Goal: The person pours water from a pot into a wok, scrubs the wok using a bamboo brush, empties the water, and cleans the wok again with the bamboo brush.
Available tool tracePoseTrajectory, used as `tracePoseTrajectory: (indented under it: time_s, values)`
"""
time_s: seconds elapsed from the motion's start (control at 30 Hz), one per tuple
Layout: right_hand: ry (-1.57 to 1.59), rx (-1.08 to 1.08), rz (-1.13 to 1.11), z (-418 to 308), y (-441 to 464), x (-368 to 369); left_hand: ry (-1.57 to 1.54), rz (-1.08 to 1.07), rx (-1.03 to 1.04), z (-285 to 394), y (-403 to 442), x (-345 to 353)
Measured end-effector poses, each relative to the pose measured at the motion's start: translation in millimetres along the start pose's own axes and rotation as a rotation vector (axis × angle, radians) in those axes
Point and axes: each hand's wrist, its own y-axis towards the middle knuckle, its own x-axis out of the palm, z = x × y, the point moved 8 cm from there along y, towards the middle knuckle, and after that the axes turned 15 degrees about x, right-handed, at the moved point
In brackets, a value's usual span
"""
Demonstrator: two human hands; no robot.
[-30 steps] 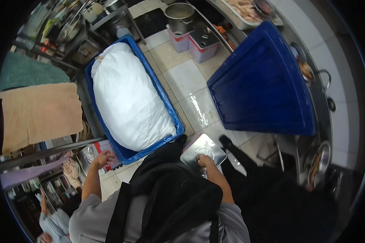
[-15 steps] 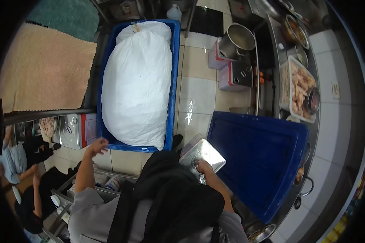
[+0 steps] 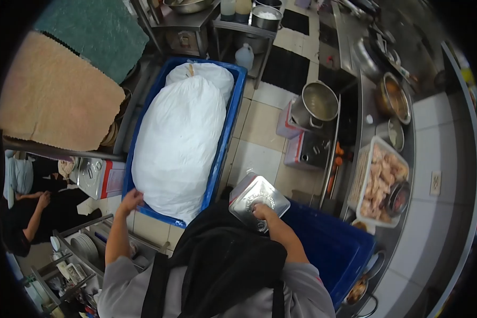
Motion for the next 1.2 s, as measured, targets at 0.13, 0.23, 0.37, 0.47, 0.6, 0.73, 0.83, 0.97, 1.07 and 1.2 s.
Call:
tracePoseTrajectory:
  time_s: [0.13, 0.23, 0.37, 0.47, 0.6, 0.73, 0.83, 0.97, 1.07, 1.2]
  values:
    - [-0.242, -0.084, -0.12, -7.4, 57.1, -65.5, -0.413, 0.253, -0.38, -111.9, -110.2, 32.5]
    - [-0.344, -0.038, -0.128, -18.0, 92.2, -140.8, -0.559, 0.274, -0.583, -122.7, -154.6, 92.3]
    - [-0.506, -0.128, -0.221, -17.3, 125.1, -206.1, -0.676, 0.104, -0.761, -65.4, -126.9, 142.4]
    - [-0.522, -0.168, -0.173, -21.7, 148.7, -264.6, -0.732, 0.162, -0.638, -1.6, -45.2, 134.5]
    - [-0.58, -0.275, -0.157, -13.1, 202.2, -333.8, -0.561, 0.246, -0.551, 85.9, 45.5, 87.3]
    - [-0.577, -0.266, -0.083, -18.9, 257.3, -419.3, -0.538, 0.348, -0.544, 172.9, 78.4, 74.6]
    - [-0.534, -0.209, -0.105, -11.1, 297.9, -472.5, -0.621, 0.375, -0.575, 172.9, 90.5, 101.4]
    - [-0.448, -0.189, -0.118, -15.4, 322.7, -537.8, -0.749, 0.302, -0.61, 156.0, 119.9, 157.7]
    - [-0.346, -0.164, -0.145, -6.6, 352.8, -598.1, -0.722, 0.212, -0.742, 179.5, 169.8, 184.9]
    - [-0.319, -0.193, -0.144, 4.2, 379.8, -650.5, -0.768, 0.161, -0.621, 224.6, 251.6, 158.1]
